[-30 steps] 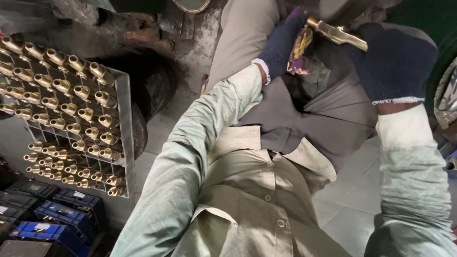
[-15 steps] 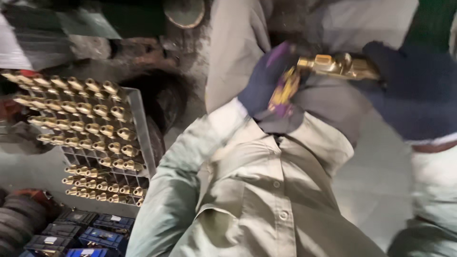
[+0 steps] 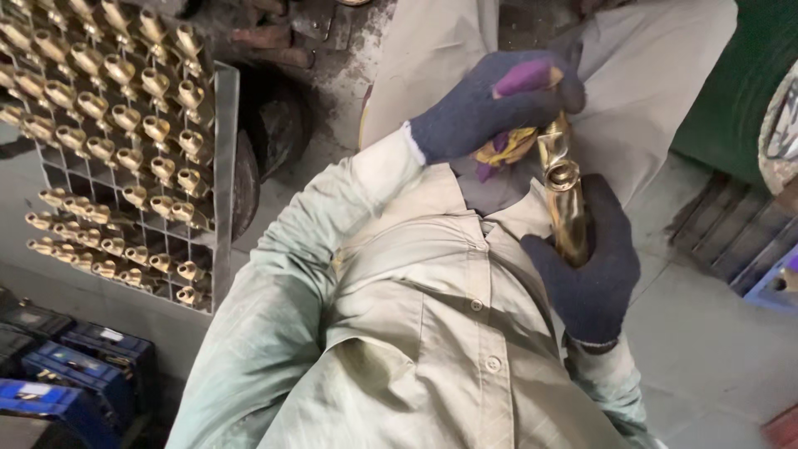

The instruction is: The person polishes a brass-colored metal part by hand using a purple cloth while sitting on the floor.

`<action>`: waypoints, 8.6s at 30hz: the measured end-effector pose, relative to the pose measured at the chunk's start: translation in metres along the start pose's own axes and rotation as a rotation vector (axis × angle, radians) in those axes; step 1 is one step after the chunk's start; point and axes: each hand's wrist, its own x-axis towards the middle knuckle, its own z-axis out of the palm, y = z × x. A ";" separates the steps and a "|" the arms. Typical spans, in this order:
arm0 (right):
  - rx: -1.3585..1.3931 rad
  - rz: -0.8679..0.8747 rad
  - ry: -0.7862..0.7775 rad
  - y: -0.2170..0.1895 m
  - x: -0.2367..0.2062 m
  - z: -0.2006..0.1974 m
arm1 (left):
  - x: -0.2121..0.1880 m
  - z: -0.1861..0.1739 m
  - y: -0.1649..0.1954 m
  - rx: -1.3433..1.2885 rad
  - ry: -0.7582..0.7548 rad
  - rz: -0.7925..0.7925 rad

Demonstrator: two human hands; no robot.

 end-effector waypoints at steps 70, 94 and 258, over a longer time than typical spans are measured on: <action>-0.512 -0.324 -0.169 0.093 0.146 -0.033 | 0.099 -0.026 -0.104 -0.604 0.406 -0.356; -0.075 -0.053 0.135 0.006 -0.015 0.014 | -0.039 0.026 -0.070 -0.951 0.153 -0.009; 0.015 0.232 -0.490 0.092 0.249 -0.029 | 0.124 -0.052 -0.112 -0.547 0.416 -0.415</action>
